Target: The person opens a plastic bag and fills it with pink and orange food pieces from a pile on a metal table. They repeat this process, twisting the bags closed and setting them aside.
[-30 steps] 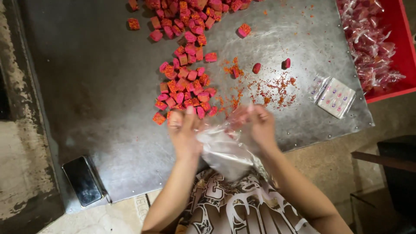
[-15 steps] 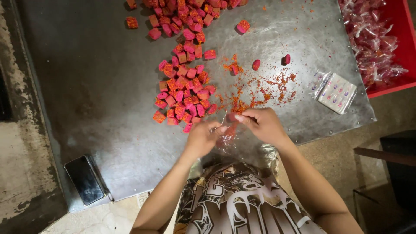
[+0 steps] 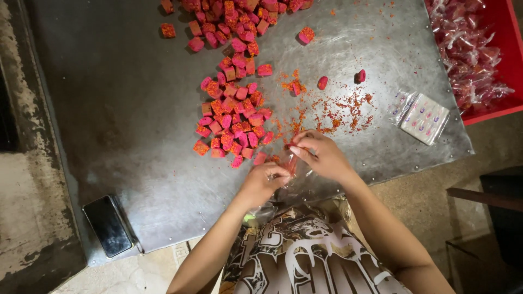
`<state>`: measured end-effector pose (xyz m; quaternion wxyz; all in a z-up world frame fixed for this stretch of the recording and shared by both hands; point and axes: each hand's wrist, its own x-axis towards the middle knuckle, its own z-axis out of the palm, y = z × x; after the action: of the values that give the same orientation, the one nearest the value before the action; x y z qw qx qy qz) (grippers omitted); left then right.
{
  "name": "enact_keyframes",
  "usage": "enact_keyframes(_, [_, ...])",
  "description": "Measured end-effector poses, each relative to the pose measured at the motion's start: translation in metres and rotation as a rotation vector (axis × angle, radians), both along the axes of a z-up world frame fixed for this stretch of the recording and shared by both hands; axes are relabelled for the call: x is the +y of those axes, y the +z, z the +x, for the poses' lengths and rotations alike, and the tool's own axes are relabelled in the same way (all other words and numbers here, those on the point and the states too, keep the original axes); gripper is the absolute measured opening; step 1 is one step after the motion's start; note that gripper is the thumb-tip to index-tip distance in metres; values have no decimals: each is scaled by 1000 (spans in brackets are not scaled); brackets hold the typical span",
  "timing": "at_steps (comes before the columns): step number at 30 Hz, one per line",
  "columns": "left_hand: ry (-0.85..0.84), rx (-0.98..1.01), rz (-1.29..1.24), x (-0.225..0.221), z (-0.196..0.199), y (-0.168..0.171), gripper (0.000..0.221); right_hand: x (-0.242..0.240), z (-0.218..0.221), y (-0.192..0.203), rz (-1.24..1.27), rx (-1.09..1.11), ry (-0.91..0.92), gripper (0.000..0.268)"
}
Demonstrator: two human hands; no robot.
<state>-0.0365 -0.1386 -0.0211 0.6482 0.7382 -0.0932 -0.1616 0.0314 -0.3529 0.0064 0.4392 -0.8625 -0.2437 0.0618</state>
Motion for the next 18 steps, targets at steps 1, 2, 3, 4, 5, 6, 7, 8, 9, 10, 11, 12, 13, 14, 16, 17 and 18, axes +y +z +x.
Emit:
enact_keyframes(1, [54, -5, 80, -1, 0, -3, 12, 3, 0, 1, 5, -79, 6, 19])
enact_keyframes(2, [108, -10, 161, -3, 1, -5, 13, 3, -2, 3, -25, -52, -78, 22])
enact_keyframes(3, [166, -12, 244, -4, 2, -4, 16, 2, -7, 6, -52, -23, -159, 25])
enact_keyframes(4, [190, -8, 220, -4, 3, -2, 12, 3, -12, 7, -80, 7, -239, 29])
enact_keyframes(5, [213, -4, 198, -2, 3, 2, 9, 6, -20, 5, -43, 238, -186, 27])
enact_keyframes(6, [235, 1, 176, -2, 3, 7, 10, 8, -31, 1, -7, 468, -129, 26])
enact_keyframes(7, [223, -31, 213, -3, 3, 11, 13, 7, -40, -4, 30, 694, -78, 25])
enact_keyframes(8, [211, -62, 249, -4, 3, 14, 18, 9, -45, -12, 193, 738, -104, 25])
enact_keyframes(9, [201, -93, 281, -7, 3, 16, 23, 12, -47, -22, 351, 777, -131, 25])
enact_keyframes(10, [237, -116, 266, -7, 3, 16, 24, 11, -48, -28, 511, 813, -157, 25])
enact_keyframes(11, [280, -137, 254, -5, 4, 15, 24, 7, -45, -31, 687, 943, -234, 25])
enact_keyframes(12, [323, -158, 242, -3, 4, 14, 25, 3, -38, -32, 865, 1071, -314, 26])
enact_keyframes(13, [391, -194, 263, 1, 5, 13, 22, 1, -35, -30, 1046, 1196, -394, 26])
enact_keyframes(14, [459, -230, 283, 6, 7, 12, 18, 1, -38, -27, 1088, 1204, -381, 26])
enact_keyframes(16, [559, -312, 324, 5, 14, 10, 15, 0, -45, -24, 1174, 1202, -366, 28])
enact_keyframes(17, [598, -348, 347, 1, 14, 10, 15, -1, -47, -27, 1076, 1074, -228, 25])
enact_keyframes(18, [637, -383, 371, -3, 13, 9, 15, 0, -48, -31, 975, 945, -95, 26])
